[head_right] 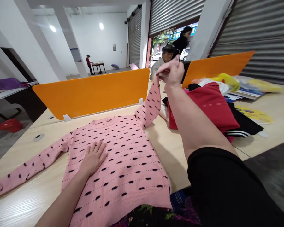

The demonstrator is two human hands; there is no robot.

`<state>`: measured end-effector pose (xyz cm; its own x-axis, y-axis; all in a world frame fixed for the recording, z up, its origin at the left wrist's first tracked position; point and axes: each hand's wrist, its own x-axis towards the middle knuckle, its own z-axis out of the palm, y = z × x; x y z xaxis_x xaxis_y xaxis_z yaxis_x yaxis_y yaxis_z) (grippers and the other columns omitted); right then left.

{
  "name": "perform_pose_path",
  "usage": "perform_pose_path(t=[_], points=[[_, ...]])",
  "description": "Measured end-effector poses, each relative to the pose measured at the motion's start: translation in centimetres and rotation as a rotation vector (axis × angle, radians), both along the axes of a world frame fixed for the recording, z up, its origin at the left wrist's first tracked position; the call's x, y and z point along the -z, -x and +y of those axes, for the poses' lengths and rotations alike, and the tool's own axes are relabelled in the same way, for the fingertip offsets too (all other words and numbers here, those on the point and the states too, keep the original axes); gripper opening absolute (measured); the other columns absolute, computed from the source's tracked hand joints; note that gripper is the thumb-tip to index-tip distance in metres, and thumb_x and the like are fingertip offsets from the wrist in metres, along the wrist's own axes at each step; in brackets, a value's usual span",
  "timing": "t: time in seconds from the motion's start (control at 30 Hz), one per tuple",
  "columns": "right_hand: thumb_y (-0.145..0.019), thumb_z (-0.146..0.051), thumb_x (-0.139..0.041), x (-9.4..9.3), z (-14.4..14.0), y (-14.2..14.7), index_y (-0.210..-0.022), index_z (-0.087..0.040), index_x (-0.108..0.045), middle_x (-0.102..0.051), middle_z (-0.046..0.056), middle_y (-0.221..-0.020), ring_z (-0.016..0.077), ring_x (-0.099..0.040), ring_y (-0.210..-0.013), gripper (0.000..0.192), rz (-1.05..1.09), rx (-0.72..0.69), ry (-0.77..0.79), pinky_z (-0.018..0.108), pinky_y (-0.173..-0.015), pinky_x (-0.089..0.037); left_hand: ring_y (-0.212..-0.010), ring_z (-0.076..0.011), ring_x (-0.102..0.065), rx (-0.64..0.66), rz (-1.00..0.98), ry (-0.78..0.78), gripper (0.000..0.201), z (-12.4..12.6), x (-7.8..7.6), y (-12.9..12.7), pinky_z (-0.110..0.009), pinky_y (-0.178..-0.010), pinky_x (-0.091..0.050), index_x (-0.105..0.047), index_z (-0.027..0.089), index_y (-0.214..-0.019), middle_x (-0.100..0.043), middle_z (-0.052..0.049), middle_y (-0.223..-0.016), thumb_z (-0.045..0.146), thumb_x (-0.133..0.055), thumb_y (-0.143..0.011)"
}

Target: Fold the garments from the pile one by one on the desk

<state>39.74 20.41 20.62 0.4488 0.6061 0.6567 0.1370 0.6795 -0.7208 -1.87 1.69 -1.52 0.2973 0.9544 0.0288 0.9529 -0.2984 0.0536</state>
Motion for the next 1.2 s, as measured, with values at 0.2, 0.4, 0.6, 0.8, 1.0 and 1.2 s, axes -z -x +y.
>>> perform_pose_path(t=[0.2,0.4,0.6,0.8,1.0,1.2], points=[[-0.088,-0.015,-0.044,-0.4,-3.3,12.3,-0.086,-0.024,-0.040,-0.057,-0.008,-0.064,0.0099,-0.059,-0.062,0.010,0.095,-0.422,0.106,0.029,-0.066,-0.047,-0.144,-0.0294,-0.011,0.001,-0.014,-0.015,0.066,0.2,0.3,0.0,-0.054,-0.116,-0.012,-0.027,0.028,-0.148,-0.019,-0.001,-0.157,0.061,-0.016,-0.093],[-0.082,-0.045,-0.060,6.7,-4.9,22.4,-0.080,-0.022,-0.046,-0.063,0.000,-0.082,0.0158,-0.062,-0.078,0.026,-0.318,-0.722,0.394,0.033,-0.071,-0.049,-0.144,-0.0294,-0.011,0.001,-0.009,-0.024,0.066,0.1,0.1,0.0,-0.054,-0.116,-0.013,-0.027,0.027,-0.148,-0.020,-0.001,-0.157,0.061,-0.016,-0.093],[-0.092,-0.039,-0.038,13.8,-4.8,18.5,-0.100,-0.020,-0.058,-0.064,0.011,-0.112,0.0253,-0.053,-0.109,0.029,-0.917,0.016,0.529,0.045,-0.096,-0.038,-0.144,-0.0301,-0.012,0.003,-0.028,0.021,0.068,-0.1,-0.4,-0.2,-0.054,-0.116,-0.012,-0.025,0.028,-0.149,-0.020,-0.002,-0.157,0.063,-0.015,-0.092],[-0.093,-0.055,-0.026,21.4,-5.5,12.1,-0.140,-0.030,-0.040,-0.029,0.004,-0.154,0.0317,-0.023,-0.139,0.055,-1.380,0.088,0.867,0.064,-0.107,-0.018,-0.144,-0.0303,-0.014,0.017,-0.038,-0.013,0.067,0.0,0.1,0.0,-0.055,-0.116,-0.013,-0.029,0.028,-0.148,-0.024,-0.002,-0.156,0.062,-0.016,-0.092],[-0.092,-0.046,-0.033,21.1,-4.2,10.0,-0.140,-0.025,-0.044,-0.036,0.005,-0.151,0.0270,-0.030,-0.138,0.054,-1.349,-0.042,0.852,0.047,-0.111,-0.028,-0.143,-0.0283,-0.019,-0.014,-0.072,-0.104,0.066,-0.2,0.2,0.0,-0.052,-0.115,-0.019,-0.032,0.022,-0.146,-0.028,-0.006,-0.155,0.059,-0.021,-0.093],[-0.079,-0.019,-0.048,21.3,-6.1,8.8,-0.135,-0.020,-0.051,-0.043,0.008,-0.146,0.0246,-0.040,-0.132,0.056,-1.434,-0.095,0.607,0.039,-0.105,-0.036,-0.145,-0.0311,-0.008,-0.249,-0.068,-0.353,0.066,0.3,-0.2,0.5,-0.056,-0.115,-0.012,-0.029,0.015,-0.148,-0.021,-0.012,-0.156,0.053,-0.025,-0.094]])
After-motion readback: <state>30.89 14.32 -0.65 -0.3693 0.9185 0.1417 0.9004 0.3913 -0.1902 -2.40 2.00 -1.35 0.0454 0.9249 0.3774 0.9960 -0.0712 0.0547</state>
